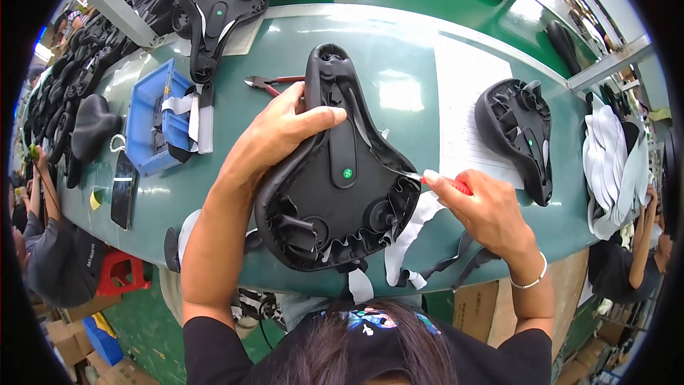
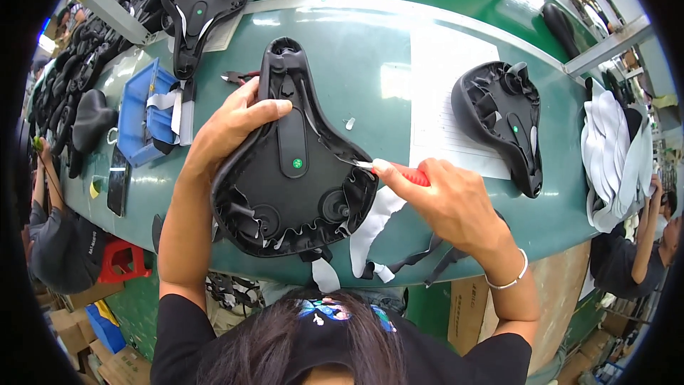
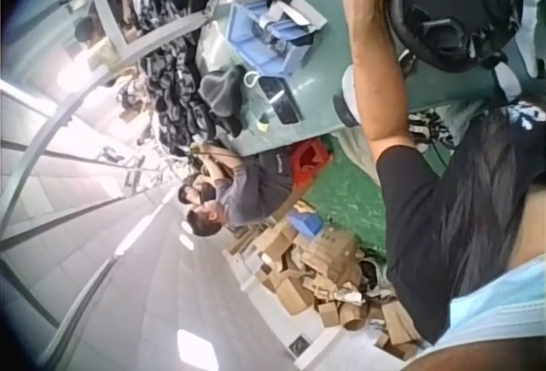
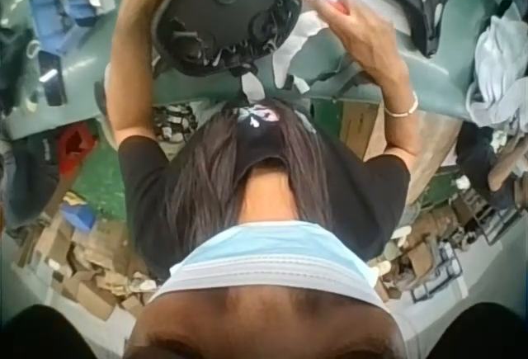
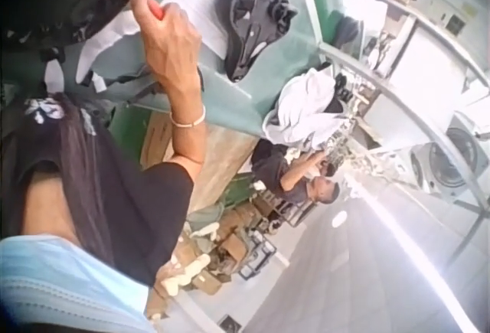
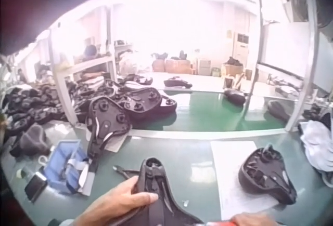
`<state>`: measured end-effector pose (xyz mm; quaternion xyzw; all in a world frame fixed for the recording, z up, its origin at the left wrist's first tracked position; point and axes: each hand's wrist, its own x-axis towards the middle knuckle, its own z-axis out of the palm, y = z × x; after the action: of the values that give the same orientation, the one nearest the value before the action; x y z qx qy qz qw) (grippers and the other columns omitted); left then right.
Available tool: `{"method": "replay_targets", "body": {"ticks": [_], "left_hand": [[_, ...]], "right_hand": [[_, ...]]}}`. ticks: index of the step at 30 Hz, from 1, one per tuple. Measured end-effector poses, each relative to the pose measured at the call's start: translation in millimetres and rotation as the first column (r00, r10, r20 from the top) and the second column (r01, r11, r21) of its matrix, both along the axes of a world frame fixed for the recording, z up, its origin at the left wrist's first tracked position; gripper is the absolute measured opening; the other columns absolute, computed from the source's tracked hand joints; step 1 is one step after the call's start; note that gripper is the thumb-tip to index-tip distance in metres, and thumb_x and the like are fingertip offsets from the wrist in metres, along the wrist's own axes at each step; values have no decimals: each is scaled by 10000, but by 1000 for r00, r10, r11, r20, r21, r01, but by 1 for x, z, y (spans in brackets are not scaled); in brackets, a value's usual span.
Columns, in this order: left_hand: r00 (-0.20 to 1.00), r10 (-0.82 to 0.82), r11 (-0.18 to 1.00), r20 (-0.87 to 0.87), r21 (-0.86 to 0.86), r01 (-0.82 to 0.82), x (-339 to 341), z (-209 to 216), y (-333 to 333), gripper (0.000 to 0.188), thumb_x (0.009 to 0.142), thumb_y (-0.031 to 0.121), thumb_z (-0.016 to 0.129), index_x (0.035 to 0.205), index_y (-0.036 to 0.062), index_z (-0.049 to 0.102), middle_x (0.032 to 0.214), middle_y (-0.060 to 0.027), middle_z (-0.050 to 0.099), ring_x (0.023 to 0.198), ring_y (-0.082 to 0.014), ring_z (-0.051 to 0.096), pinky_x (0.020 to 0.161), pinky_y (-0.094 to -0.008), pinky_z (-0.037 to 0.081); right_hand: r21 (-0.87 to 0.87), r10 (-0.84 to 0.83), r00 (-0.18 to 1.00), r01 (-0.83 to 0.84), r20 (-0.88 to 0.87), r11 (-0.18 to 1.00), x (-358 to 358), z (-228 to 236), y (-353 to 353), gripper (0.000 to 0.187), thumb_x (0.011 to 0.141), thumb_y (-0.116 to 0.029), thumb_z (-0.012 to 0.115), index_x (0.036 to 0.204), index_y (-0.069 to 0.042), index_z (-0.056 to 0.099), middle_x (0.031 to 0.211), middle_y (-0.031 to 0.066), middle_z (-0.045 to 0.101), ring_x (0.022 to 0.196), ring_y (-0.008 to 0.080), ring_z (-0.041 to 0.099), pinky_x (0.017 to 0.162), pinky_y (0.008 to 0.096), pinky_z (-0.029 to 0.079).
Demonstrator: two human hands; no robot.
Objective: Trim excess material from the edges of bicycle saddles using a utility knife on a factory assembly line.
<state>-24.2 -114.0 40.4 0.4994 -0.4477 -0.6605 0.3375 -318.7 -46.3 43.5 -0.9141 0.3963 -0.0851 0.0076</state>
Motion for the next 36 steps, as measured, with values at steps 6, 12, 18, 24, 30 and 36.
{"method": "replay_targets", "body": {"ticks": [6, 12, 18, 24, 30, 36], "left_hand": [[991, 133, 989, 25, -67, -131, 11, -13, 23, 448, 783, 218, 647, 1122, -43, 513, 910, -77, 567, 774, -127, 559, 696, -268, 487], [910, 414, 908, -28, -61, -415, 9, -19, 70, 444, 789, 198, 640, 1128, -54, 503, 952, -76, 560, 827, -129, 543, 746, -267, 471], [845, 527, 838, -92, -112, -534, 12, -19, 104, 440, 809, 194, 635, 1142, -38, 468, 994, -90, 542, 853, -138, 530, 770, -281, 470], [796, 588, 792, -146, -98, -603, 36, -56, 124, 558, 792, 201, 680, 1230, -46, 437, 1089, -127, 519, 962, -200, 521, 901, -336, 425], [617, 503, 631, 604, -745, 216, 0, -13, 94, 485, 696, 212, 760, 1101, 40, 556, 1052, -128, 533, 1063, -300, 489, 948, -399, 356], [727, 173, 563, 665, -672, 481, -24, -31, 56, 173, 765, 160, 610, 664, 54, 517, 653, -67, 505, 684, -237, 488, 671, -360, 320]], "right_hand": [[228, -299, 942, 261, 150, 938, 26, -38, 75, 689, 819, -77, 668, 1428, -152, 355, 705, 116, 517, 531, 307, 537, 451, 402, 422], [531, -531, 810, 344, 250, 774, 36, -33, 121, 597, 845, -29, 627, 1384, -38, 373, 1043, 228, 635, 813, 414, 641, 678, 410, 519], [356, -426, 587, 238, 689, 904, 65, -26, 58, 569, 811, -45, 696, 1320, -39, 443, 1013, 126, 646, 771, 177, 638, 705, 293, 516], [674, -645, 276, -12, 712, 739, 63, -33, 5, 448, 818, -17, 624, 1246, -4, 492, 865, 47, 596, 606, 85, 537, 545, 222, 459], [707, -641, 349, -100, 683, 700, 71, -19, 11, 453, 796, -16, 665, 1214, 3, 491, 814, 23, 574, 548, 51, 505, 476, 187, 414], [300, -211, 771, 26, 601, 954, 38, -16, 16, 568, 804, -72, 690, 1319, -42, 453, 953, 104, 662, 752, 278, 654, 676, 346, 520]]}}
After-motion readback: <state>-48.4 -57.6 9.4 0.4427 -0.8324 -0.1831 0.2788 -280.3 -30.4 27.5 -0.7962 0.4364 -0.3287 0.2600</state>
